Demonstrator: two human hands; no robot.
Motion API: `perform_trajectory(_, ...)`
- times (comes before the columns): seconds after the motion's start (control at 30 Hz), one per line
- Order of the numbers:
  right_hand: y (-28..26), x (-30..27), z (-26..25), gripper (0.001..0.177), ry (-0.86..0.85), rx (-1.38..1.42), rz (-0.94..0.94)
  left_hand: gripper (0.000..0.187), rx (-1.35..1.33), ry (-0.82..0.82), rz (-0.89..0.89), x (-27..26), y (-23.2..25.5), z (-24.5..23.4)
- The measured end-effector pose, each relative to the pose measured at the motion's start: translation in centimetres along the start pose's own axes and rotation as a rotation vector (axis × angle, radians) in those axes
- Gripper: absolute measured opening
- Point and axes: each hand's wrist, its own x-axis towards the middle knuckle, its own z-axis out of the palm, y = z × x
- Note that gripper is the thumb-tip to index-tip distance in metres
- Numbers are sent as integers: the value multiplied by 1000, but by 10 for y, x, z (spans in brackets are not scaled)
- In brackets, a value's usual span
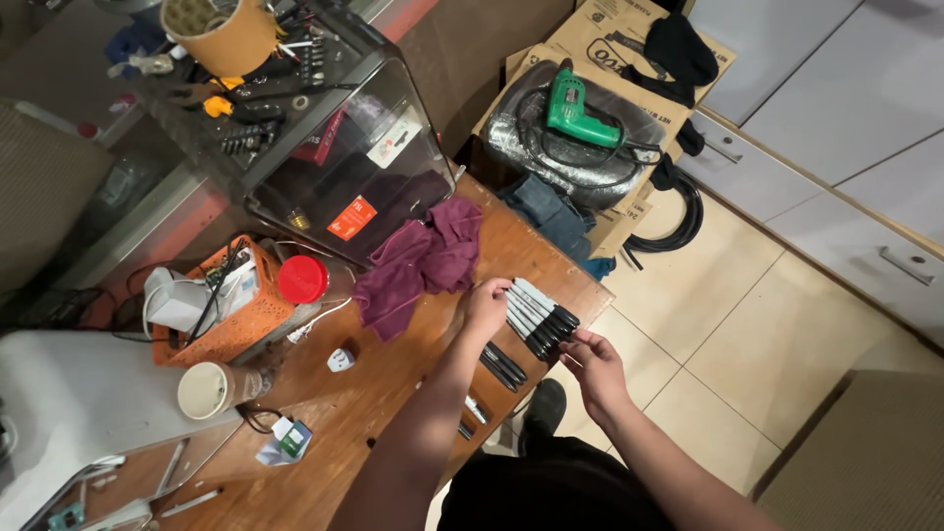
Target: Organizing various items including markers, lighters, and small tools on a cluttered wooden desk.
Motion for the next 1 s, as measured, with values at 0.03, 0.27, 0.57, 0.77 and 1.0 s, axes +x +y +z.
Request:
perform_trajectory(0.03, 0, 0, 0, 26, -1, -1, 1, 26, 0, 1, -1, 0, 2, 0)
perform_trajectory(0.27, -5, -17, 6, 25, 25, -129, -9, 27, -148, 61, -10, -27, 14, -20)
perform_trajectory(0.57, 35, -29, 14, 22, -356, -395, -105, 11, -407, 174, -101, -171, 25, -82)
perform_trajectory(0.77, 79, -64, 69, 25, -658, -629, -7, 23, -431, 407, -232, -296, 9, -123)
perform_trajectory(1.0, 185, -148, 122, 25, -969, -923, 39, 42, -707, 580, -383, -452, -35, -172)
